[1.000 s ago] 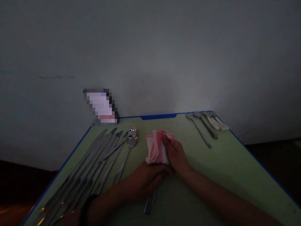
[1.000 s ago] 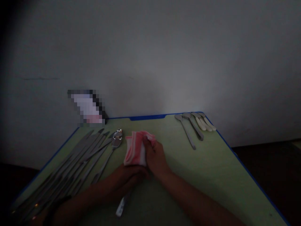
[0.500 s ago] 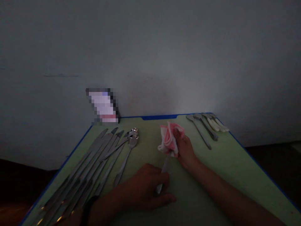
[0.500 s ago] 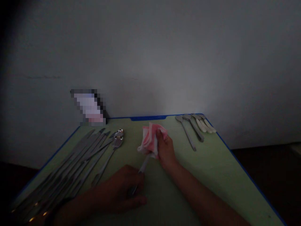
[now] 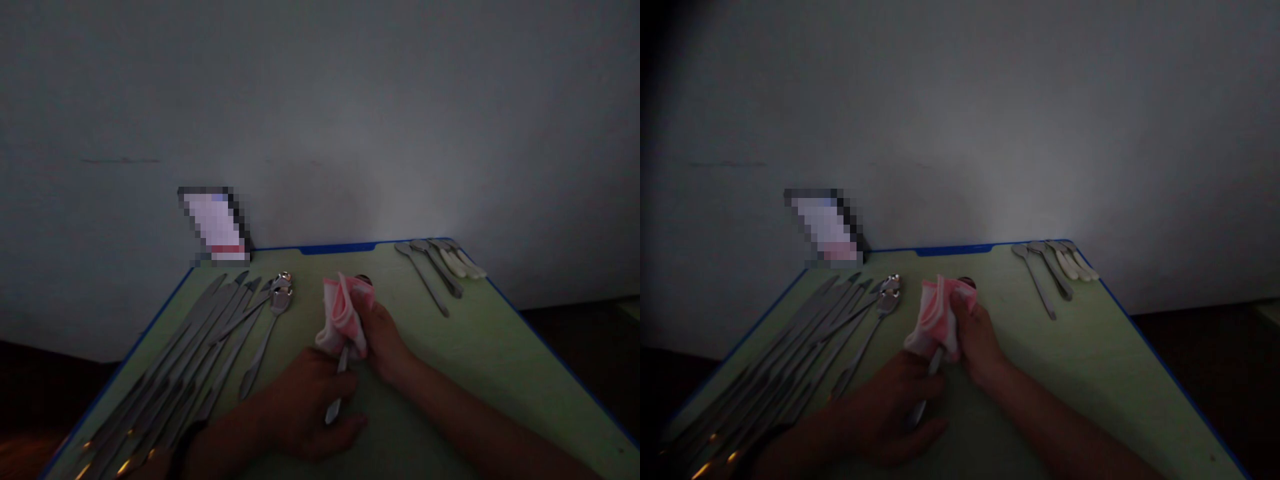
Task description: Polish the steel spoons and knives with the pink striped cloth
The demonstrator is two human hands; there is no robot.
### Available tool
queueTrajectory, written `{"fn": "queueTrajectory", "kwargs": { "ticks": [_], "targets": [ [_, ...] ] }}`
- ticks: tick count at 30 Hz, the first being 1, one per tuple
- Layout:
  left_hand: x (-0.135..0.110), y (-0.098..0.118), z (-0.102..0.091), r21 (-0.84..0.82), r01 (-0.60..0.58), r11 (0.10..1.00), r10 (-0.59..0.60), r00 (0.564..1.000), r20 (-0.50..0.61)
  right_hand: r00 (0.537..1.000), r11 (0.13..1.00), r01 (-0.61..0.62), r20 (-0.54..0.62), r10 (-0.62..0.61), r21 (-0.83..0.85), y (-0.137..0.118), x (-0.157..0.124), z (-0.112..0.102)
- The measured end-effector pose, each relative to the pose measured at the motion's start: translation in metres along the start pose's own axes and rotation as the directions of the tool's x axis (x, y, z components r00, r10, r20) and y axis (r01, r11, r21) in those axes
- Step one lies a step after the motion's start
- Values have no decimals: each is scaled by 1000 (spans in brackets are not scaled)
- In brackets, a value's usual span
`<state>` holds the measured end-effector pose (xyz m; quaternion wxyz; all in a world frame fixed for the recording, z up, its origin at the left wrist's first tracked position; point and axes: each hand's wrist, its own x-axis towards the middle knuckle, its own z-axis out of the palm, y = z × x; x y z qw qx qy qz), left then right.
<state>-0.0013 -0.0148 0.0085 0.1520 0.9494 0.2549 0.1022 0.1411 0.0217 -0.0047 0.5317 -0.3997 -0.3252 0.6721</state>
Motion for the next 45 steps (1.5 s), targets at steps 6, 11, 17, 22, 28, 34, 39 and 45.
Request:
{"fn": "queueTrajectory", "kwargs": {
  "ticks": [6,11,17,22,28,34,39,45],
  "targets": [
    [1,1,0,31,24,999,-26,998,59,995,999,33,98,-36,33,4,7,-5],
    [2,0,0,30,35,999,-38,994,107,993,997,71,98,-73,14,8,16,-10],
    [6,0,-1,-22,104,994,-101,989,112,980,979,185,90,-178,-86,4,30,-16],
    [5,1,-3,-140,209,968,-196,976,99,988,992,123,96,-119,-32,5,38,-19],
    [5,-4,-4,-453,306,837,-329,944,30,996,993,65,62,-71,94,-1,48,-22],
    [9,-8,-3,-568,313,761,-359,933,33,999,982,36,5,-38,184,-10,51,-26],
    [8,-7,-4,-560,310,768,-336,940,60,998,985,54,-34,-49,162,-10,50,-26],
    [6,-7,-4,-572,316,757,-340,938,69,998,996,49,30,-51,69,-10,49,-28]
  ]
}}
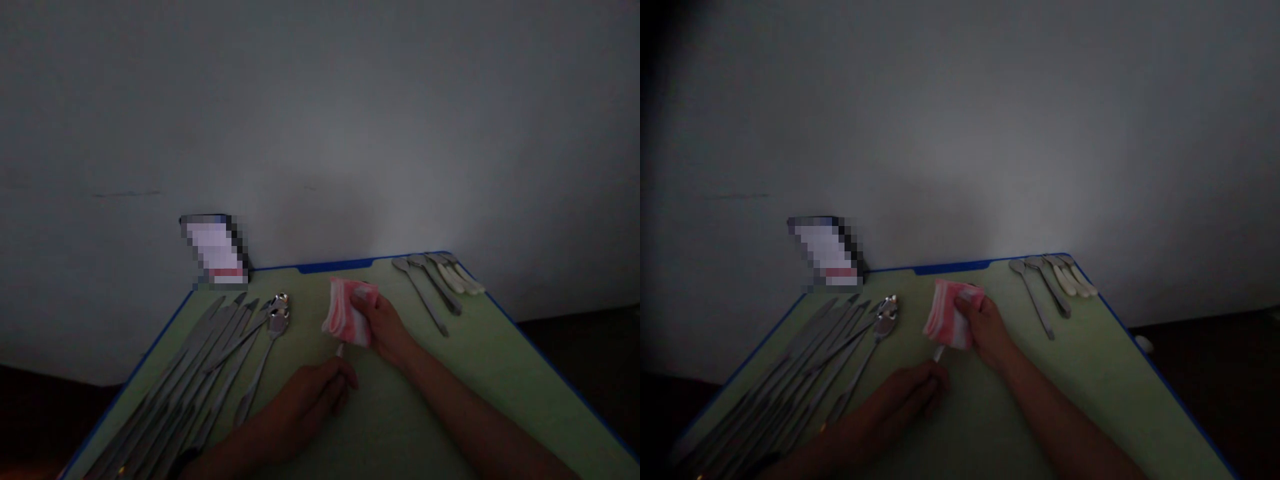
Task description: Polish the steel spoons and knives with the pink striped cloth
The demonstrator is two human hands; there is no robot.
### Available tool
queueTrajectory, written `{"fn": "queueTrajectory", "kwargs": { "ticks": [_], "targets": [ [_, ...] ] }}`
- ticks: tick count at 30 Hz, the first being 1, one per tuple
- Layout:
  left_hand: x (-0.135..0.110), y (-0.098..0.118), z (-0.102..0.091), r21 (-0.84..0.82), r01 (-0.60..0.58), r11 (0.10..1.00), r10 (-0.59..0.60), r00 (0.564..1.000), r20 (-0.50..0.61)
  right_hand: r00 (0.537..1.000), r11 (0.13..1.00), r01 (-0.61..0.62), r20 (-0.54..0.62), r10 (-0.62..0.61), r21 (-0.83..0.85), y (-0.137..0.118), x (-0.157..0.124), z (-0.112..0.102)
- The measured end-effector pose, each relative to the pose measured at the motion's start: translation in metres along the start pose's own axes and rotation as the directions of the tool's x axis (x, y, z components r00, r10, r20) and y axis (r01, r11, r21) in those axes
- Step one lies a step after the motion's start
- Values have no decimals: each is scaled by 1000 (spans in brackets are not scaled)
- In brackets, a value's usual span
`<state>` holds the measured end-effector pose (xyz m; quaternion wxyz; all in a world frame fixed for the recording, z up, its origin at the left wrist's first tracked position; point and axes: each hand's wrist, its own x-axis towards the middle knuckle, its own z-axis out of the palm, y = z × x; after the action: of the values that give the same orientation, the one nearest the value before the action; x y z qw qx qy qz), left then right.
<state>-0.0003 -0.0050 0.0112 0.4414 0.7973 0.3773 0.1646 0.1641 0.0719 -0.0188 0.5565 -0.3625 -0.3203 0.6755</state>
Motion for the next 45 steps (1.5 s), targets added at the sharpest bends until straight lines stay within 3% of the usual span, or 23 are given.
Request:
{"fn": "queueTrajectory", "kwargs": {
  "ticks": [7,19,36,40,45],
  "targets": [
    [-1,1,-2,39,-2,999,1,1000,18,996,1000,-10,86,10,-3,-2,-2,-2],
    [-1,2,-4,25,-6,1000,5,999,41,995,996,-85,51,85,3,-1,-4,-2],
    [-1,1,-6,21,-37,999,36,998,59,990,995,-92,107,87,36,-2,-5,-2],
    [-1,-1,-3,100,-41,994,38,999,27,984,990,-132,128,125,47,-1,-3,-3],
    [-4,4,-4,186,-56,981,44,997,68,974,988,-149,178,142,29,-2,-3,-2]
  ]
}}
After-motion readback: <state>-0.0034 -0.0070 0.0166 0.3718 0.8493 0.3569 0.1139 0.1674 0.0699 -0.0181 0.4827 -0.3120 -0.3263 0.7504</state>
